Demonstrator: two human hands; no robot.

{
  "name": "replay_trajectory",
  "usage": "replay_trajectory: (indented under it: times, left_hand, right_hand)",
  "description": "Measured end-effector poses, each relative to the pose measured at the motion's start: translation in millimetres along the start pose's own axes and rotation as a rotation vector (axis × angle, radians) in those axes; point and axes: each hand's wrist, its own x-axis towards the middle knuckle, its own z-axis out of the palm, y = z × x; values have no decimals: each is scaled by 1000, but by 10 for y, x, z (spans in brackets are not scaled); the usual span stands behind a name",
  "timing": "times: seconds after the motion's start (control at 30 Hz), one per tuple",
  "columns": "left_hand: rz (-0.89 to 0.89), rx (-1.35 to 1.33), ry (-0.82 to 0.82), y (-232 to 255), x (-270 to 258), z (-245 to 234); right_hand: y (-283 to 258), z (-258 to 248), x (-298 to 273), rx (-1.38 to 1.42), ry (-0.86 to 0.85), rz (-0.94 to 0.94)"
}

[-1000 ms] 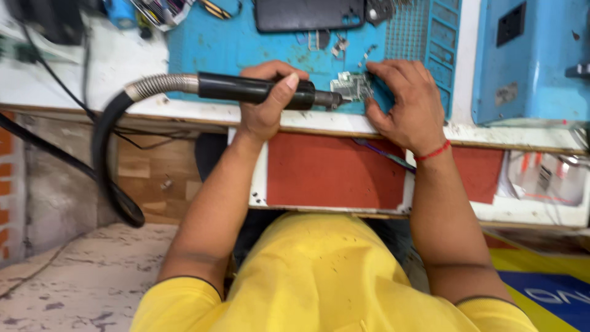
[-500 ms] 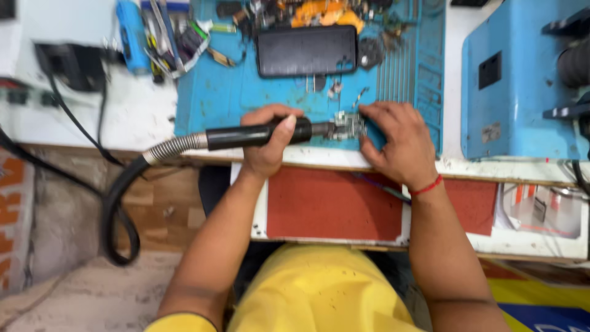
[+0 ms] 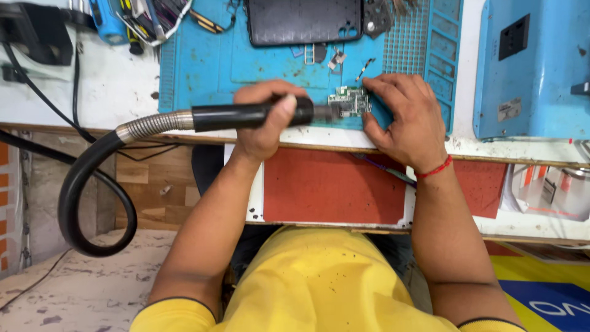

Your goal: The person uses a hot air gun to apply heat to a small green circuit board held in place with their left hand. They repeatedly direct the hot air onto specific components on the board while working at a cluttered workbench.

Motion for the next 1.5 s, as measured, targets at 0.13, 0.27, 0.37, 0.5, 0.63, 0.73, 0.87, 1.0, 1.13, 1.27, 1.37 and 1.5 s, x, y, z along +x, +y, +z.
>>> replay_trajectory:
  times: [0.13,0.27,0.37,0.5,0.63,0.73,0.87,1.0,1.13,1.27,1.37,1.5]
  left_hand:
    - [-87,-68,124,-23,-23,5]
    - [-38,-30,100,-34,0,3]
    - [-58,-4,21,-62,11,-23]
    - [-12,11,186,-107,-36,11]
    - [-1,30,106,-92,-11,31]
    - [-10,5,135,-55,-28,40]
    - [-23,-10,74,-57,-10,39]
    - [-31,10,206,-60,-20,18]
    - [4,-15,78,-51,-15,19]
    - [-44,-42,82,-28,-11,5]
    - [-59,-8,144,-40,-24,33]
    - [-63,-23,-13,-74,0,35]
  right_hand:
    - [-2,3,-12,0,-26,0]
    - [-60,-17,26,-92,-75,-12]
    - [-83,-16,34,-93,-87,-2]
    - [-68,5,-13,-54,-54,21]
    - [-52,30,-20,-50,-4,32]
    - [-55,21,-21,-46,-12,34]
    - [-44,15,-25,-54,-7,-4]
    - [-62,16,-12,-33,-16,14]
    - [-69,2,-12,-47,-9,8]
    - [-74,2,-7,-38,-19,36]
    - [-56,-6,-23,-36,-6,-1]
    - [-45,-2,-20,-27,-3,14]
